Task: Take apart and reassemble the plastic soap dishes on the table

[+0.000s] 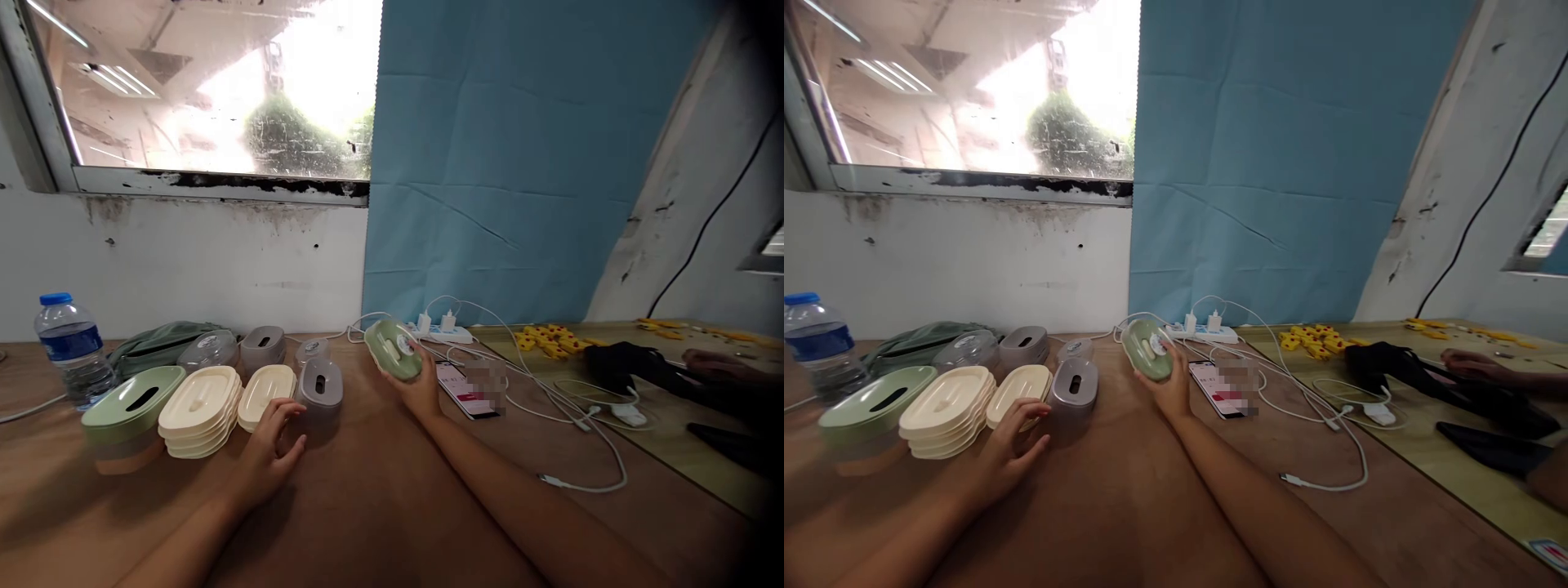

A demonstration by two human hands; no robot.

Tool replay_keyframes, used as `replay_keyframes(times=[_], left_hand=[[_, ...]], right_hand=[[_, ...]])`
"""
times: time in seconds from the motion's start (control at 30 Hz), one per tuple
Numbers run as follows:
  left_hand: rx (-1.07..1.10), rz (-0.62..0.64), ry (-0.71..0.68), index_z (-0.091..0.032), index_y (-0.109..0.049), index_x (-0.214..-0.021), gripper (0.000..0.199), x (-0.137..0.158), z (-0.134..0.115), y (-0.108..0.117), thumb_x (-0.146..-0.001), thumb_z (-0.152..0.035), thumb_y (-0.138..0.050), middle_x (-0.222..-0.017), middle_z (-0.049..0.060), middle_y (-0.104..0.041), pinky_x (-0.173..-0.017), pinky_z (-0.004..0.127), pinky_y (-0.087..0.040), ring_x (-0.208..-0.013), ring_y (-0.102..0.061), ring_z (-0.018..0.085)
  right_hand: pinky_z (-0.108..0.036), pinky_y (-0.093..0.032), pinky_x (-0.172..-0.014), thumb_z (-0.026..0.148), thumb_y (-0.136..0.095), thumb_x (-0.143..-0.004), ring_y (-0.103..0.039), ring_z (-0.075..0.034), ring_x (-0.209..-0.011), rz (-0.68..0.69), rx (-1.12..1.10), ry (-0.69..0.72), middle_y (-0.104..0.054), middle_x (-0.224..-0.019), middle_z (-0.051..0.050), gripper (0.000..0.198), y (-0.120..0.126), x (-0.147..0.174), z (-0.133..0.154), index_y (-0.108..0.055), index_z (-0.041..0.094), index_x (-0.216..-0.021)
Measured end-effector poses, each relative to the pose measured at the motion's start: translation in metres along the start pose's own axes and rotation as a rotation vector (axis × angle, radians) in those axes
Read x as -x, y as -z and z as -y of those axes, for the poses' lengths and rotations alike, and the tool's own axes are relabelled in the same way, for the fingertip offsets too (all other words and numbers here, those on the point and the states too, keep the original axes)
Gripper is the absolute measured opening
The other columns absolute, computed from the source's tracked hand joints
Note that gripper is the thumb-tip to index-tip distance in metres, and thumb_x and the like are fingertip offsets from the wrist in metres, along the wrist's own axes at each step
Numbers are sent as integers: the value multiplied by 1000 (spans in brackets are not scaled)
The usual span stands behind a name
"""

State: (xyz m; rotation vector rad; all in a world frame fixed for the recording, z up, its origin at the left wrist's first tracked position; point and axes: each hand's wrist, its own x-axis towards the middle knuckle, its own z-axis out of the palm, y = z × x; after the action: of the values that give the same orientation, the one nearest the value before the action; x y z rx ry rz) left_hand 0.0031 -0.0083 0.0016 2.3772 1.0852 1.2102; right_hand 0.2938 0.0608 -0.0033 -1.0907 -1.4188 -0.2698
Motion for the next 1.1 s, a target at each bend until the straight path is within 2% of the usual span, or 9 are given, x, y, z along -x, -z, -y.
replay_keyframes(times=[0.1, 0.23, 0.4, 0.53, 0.87, 1.1], left_hand=[[-31, 46, -15, -21, -50, -95, 17, 0, 1, 0, -78, -19, -46, -101, 6, -49, -85, 32, -43, -97, -50, 18], [-74, 96, -18, -20, -52, -85, 12, 0, -1, 1, -76, -16, -45, -97, 6, -49, -82, 30, -43, -92, -50, 17], [-104, 120, -8, -20, -50, -82, 11, 0, -2, 2, -75, -13, -44, -95, 6, -48, -80, 30, -42, -90, -49, 17], [-92, 129, 4, -19, -49, -80, 11, -1, -2, 2, -75, -13, -43, -94, 5, -47, -80, 29, -41, -89, -49, 17], [-66, 137, 33, -19, -49, -77, 12, -1, -3, 2, -73, -10, -43, -92, 5, -47, -80, 30, -40, -89, -48, 17], [-72, 147, 27, -19, -49, -76, 12, -1, -3, 2, -73, -10, -42, -92, 5, -48, -79, 30, -41, -88, -48, 17]], right_hand=[[-47, -37, -91, 37, -67, -62, -45, -27, -105, -81, 55, -53, -47, -109, -8, 58, -14, -13, -20, -43, 20, -113], [-43, -36, -91, 36, -67, -60, -44, -26, -106, -103, 118, -90, -47, -108, -9, 55, -29, -24, -37, -46, 18, -108], [-41, -35, -90, 35, -69, -56, -45, -26, -103, -121, 208, -153, -50, -108, -10, 59, -50, -32, -45, -47, 18, -109], [-43, -33, -87, 40, -69, -53, -46, -29, -100, -115, 272, -212, -51, -108, -11, 67, -61, -31, -48, -45, 19, -112], [-42, -35, -81, 51, -65, -53, -47, -31, -97, -68, 335, -304, -52, -105, -15, 74, -63, -26, -58, -40, 16, -113], [-40, -38, -85, 44, -69, -48, -44, -30, -104, -6, 276, -254, -46, -114, -15, 85, -58, -23, -54, -33, 16, -119]])
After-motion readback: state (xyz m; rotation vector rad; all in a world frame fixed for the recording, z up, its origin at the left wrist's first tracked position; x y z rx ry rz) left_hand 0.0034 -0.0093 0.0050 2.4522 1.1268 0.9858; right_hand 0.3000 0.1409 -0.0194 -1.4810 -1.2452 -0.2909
